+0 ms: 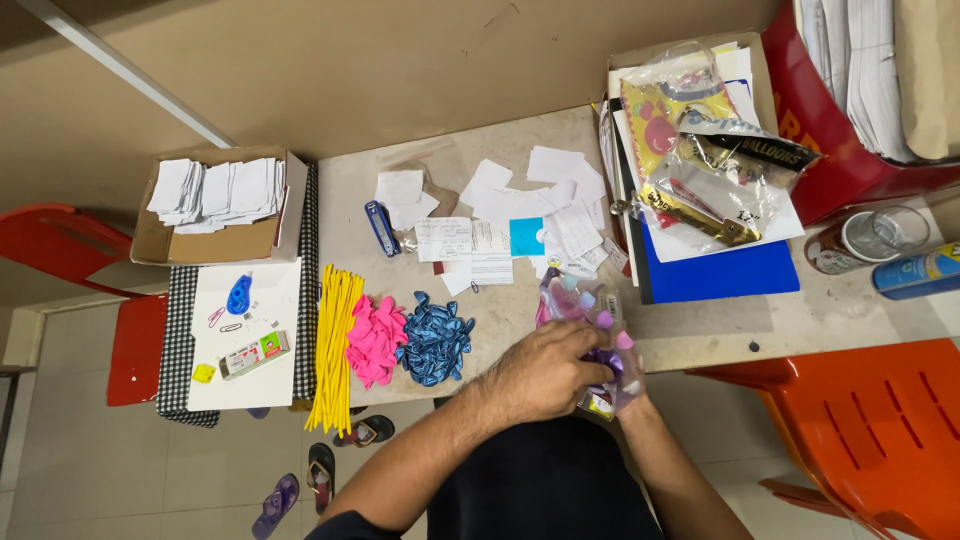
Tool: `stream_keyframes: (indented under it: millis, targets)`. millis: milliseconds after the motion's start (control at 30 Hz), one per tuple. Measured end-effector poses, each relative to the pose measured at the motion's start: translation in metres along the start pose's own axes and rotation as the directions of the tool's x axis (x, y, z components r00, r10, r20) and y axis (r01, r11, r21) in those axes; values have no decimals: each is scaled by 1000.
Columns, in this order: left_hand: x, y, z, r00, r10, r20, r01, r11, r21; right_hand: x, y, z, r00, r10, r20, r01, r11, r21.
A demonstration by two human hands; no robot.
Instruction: The person sorts through a cluttered table of craft supplies, including colorful ribbons, paper scraps, and plastic bags. They pick up and move various items, such as a pink ribbon and a blue ribbon, and place some into a clear plastic bag.
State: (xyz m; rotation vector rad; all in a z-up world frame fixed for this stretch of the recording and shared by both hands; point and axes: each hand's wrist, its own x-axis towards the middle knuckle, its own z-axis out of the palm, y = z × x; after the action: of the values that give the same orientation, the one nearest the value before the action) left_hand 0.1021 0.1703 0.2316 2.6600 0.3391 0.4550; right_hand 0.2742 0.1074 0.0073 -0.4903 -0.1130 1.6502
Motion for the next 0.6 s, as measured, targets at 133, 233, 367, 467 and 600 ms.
stream_keyframes:
  millis: [133, 233, 367, 467, 600]
  targets:
    - [-1, 3, -6, 998, -26, -52, 26, 1000, -3, 0, -9, 21, 947, -76, 313, 99, 993, -60]
    - [-6, 0, -2, 987, -81, -141, 80, 997, -9, 1, -9, 13, 998, 60, 6, -60, 997, 52]
    - [-15, 6, 6, 882, -359, -306, 308, 930, -202, -1, -14, 23, 996, -34, 81, 31, 999, 37]
    - [-26, 17, 19, 785, -572, -238, 443, 786, -431, 10, -14, -3, 962, -101, 255, 103, 995, 5]
    - [-29, 36, 30, 794, -581, -178, 465, 770, -437, 19, -12, -11, 959, -167, -231, 146, 984, -102]
